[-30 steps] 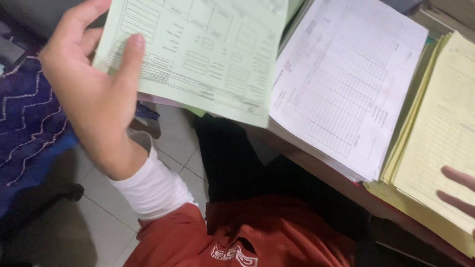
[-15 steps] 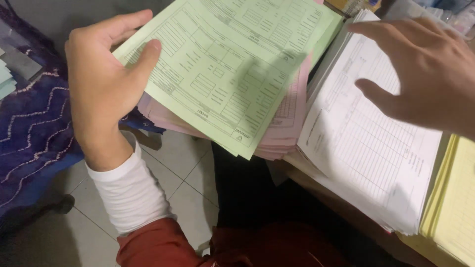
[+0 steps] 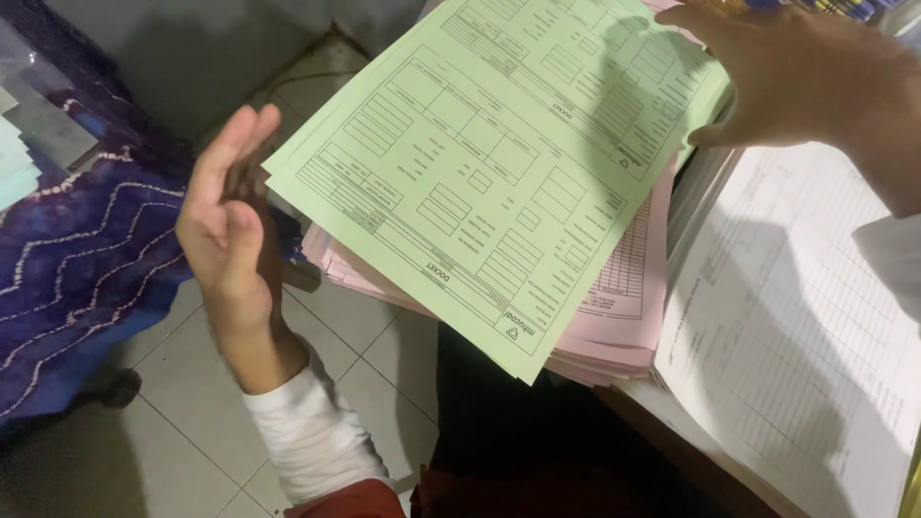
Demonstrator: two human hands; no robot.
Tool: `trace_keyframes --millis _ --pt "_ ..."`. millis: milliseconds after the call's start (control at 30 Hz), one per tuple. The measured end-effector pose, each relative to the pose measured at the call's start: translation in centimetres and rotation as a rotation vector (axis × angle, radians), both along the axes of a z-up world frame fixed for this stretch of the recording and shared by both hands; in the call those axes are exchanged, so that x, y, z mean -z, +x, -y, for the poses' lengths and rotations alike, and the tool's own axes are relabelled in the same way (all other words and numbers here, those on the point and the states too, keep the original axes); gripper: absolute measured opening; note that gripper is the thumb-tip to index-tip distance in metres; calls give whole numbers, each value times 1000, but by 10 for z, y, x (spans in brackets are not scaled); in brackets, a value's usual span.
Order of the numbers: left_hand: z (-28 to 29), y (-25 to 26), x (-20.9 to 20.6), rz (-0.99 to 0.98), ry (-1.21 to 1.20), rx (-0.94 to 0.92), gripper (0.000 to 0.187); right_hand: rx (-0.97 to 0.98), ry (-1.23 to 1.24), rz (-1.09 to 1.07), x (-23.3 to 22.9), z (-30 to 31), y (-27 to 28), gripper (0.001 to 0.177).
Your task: Sorting and organizing stacks of colored and white paper documents on a desk.
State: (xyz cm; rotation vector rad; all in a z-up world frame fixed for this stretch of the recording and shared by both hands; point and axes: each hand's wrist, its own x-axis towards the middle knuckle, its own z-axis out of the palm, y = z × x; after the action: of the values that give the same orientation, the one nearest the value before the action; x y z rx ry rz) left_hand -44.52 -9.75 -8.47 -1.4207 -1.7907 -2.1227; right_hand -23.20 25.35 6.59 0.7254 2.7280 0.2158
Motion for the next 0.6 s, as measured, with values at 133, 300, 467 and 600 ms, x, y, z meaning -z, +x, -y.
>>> trace_keyframes --millis 133,300,467,600 --pt "-6 -3 17 164 84 61 50 -199 242 -12 14 -21 4 101" --pt "-15 1 15 182 78 -62 41 -142 223 3 20 -31 1 98" --pt "-17 4 15 219 68 -111 36 -85 92 -26 6 -10 -1 97" --pt "-18 8 15 215 97 -113 49 -158 186 -78 1 -11 30 72"
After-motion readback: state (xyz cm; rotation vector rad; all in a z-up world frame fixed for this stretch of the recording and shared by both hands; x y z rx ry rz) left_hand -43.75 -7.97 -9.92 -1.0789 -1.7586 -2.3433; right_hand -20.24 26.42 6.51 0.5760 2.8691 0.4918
